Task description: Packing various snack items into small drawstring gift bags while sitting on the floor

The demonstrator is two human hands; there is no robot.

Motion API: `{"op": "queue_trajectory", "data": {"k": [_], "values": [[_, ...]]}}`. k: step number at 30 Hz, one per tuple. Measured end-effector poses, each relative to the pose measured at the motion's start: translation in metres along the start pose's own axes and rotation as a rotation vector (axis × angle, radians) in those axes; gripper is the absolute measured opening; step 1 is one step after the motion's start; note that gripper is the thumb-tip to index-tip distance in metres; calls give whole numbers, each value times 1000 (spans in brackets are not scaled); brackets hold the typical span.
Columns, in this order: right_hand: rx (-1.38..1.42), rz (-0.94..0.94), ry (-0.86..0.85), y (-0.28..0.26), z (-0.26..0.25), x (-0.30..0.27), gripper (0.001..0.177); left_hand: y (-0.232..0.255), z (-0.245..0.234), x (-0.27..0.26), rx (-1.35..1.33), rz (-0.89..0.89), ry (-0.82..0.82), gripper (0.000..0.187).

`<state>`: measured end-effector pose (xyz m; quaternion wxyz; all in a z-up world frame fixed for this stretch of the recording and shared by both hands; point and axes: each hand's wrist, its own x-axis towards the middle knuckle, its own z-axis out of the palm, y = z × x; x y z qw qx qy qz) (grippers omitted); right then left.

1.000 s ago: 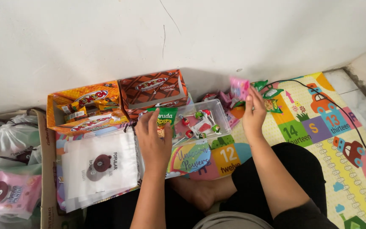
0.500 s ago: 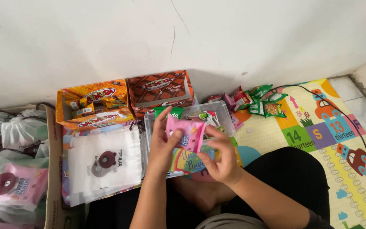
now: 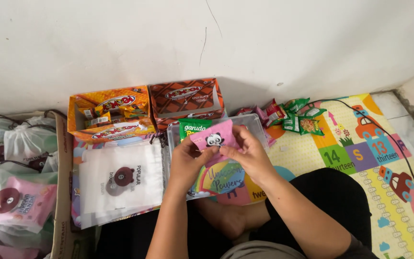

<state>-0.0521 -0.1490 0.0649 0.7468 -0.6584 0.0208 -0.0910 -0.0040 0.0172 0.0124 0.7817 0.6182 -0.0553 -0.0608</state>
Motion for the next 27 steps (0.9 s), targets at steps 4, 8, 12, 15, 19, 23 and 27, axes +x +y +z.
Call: {"op": "queue_trajectory", "data": {"k": [4,8,12,15,19,23,27], "values": [[-83,-12,-33,26,-15,19,27,14,-3,-4,199,73,19,35],[-80,-9,-42,-4,6,18,22,21,0,-3,241,145,54,33],[-162,33,-58,0,11,22,21,43,1,-6,434,253,136,36],[-366,37,-72,16,9,25,30,44,-5,-4,624,257,152,53],[-622,37,-105,38,5,31,49,42,-18,-4,965,156,168,79],[-950,157,-143,40,15,38,55,48,-18,-3,1058,70,168,96],[-1166,96,-156,35,23,35,58,43,-17,-1,1125,23,137,99]]}}
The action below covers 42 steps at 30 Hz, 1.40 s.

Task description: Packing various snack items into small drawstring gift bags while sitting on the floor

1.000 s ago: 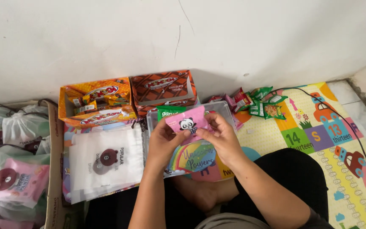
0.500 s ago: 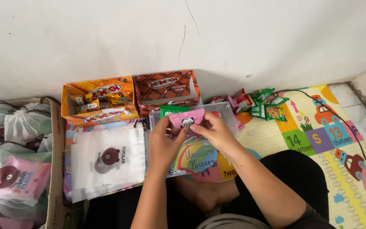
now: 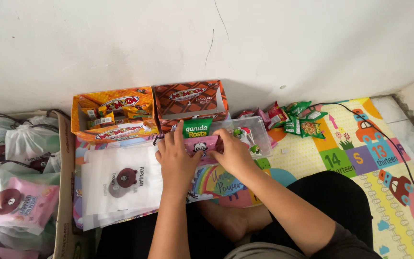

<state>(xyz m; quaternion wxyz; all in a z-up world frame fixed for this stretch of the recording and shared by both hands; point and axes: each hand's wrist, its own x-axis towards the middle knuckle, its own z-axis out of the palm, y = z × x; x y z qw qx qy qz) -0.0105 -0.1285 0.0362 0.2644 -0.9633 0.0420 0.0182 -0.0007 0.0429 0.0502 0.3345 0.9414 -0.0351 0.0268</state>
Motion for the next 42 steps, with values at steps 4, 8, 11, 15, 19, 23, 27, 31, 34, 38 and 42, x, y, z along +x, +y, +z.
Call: {"op": "queue_trajectory", "data": {"k": [4,8,11,15,19,23,27,31,34,38,42], "values": [[55,-289,227,-18,-23,-5,59,-9,10,4,11,14,24,105],[112,-437,294,-16,-29,37,39,-10,10,5,-40,25,57,105],[107,-469,258,-31,-38,77,36,-9,11,7,-67,34,80,103],[37,-197,-249,-74,-66,99,70,-7,14,5,56,39,183,107],[-293,-113,-534,-63,-41,163,79,-7,20,3,198,72,307,94],[-459,-153,-634,-63,-26,190,80,-15,23,10,191,35,381,86],[-184,-438,-755,-90,-37,172,55,-16,26,16,156,23,343,82],[-293,-366,-649,-112,-30,163,44,-13,24,14,152,11,341,85],[-422,-296,-156,-106,-22,173,31,-17,29,15,132,5,349,83],[-224,-577,52,-136,-3,171,22,-23,43,22,123,11,396,80],[-352,-800,-106,-148,39,180,28,-31,59,26,217,-18,417,73]]}}
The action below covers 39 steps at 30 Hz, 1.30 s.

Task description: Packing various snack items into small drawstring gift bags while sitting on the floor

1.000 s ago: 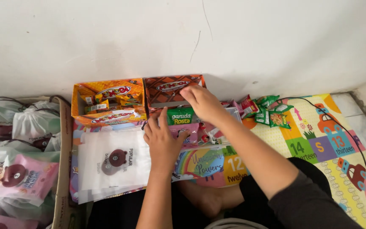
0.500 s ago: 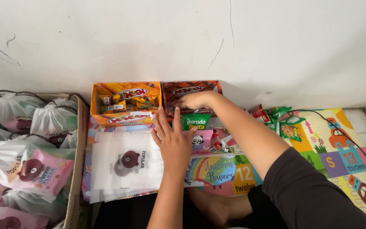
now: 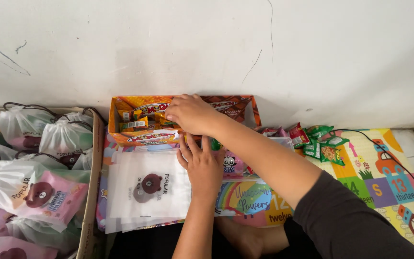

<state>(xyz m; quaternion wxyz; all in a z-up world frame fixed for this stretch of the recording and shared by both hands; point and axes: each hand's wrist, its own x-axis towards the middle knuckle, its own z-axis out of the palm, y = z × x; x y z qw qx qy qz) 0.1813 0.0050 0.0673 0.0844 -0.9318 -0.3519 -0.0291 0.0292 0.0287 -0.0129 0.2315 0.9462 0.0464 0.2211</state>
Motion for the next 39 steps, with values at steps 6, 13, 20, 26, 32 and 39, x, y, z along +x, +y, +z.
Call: {"op": "queue_trajectory", "data": {"k": [6,13,20,26,32,39], "values": [[-128,177,-300,-6,25,31,29,-1,-5,-1,-26,-14,-7,70],[-259,233,-148,2,70,41,34,-1,-7,-3,-65,-43,-157,58],[-96,265,-100,-18,44,31,16,-4,2,-7,-62,-34,-153,51],[-94,296,35,-28,8,20,18,-3,-2,-6,-98,-21,-97,48],[258,193,713,-30,-46,-56,38,6,-39,8,-299,-13,-31,67],[835,285,857,-26,-41,-172,36,8,-73,11,-1047,51,138,53]]}}
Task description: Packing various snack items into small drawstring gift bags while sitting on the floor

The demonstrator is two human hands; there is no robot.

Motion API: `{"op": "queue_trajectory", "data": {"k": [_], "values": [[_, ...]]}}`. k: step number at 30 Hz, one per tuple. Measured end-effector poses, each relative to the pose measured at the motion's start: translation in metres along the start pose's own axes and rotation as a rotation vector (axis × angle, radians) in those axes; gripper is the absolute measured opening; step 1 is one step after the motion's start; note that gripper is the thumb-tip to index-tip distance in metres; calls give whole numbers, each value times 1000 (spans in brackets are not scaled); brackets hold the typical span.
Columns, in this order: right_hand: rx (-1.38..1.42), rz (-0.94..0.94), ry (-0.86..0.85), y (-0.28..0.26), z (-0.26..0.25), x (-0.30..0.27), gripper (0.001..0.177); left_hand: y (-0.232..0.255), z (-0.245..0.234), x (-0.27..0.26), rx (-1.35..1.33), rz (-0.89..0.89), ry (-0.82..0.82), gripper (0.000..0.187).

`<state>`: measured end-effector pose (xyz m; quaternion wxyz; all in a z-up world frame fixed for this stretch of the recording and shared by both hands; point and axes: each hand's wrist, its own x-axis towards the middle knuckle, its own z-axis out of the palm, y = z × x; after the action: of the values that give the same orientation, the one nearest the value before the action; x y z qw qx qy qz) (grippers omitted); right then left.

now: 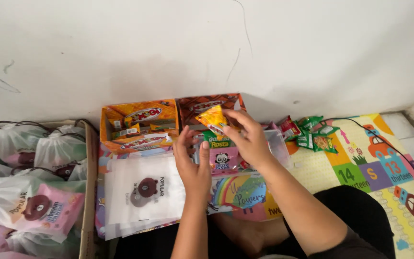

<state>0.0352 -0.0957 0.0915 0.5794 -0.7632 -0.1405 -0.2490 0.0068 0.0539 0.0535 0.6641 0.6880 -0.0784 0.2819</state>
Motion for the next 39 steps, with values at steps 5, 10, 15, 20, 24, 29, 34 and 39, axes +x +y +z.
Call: {"op": "queue_trajectory", "data": {"k": [5,10,15,20,24,29,34,39], "values": [[546,431,138,9,-20,-43,33,8,8,-9,-305,-269,-440,69],[425,352,-25,3,-46,-53,60,7,4,-8,-74,-258,-514,37],[84,244,-226,-6,-70,-53,41,12,-8,-4,78,-242,-641,43],[14,258,-312,-3,-71,-59,36,8,-13,1,55,-252,-651,60],[-187,218,-286,12,-66,-62,33,36,-25,8,276,-188,-553,58],[-382,167,-412,24,-51,-77,23,39,-53,1,499,-198,-398,48],[-516,91,-462,24,-43,-76,15,4,-76,-32,772,-327,-312,40],[-610,29,-468,39,-40,-78,18,-11,-84,-50,854,-353,-324,41]]}}
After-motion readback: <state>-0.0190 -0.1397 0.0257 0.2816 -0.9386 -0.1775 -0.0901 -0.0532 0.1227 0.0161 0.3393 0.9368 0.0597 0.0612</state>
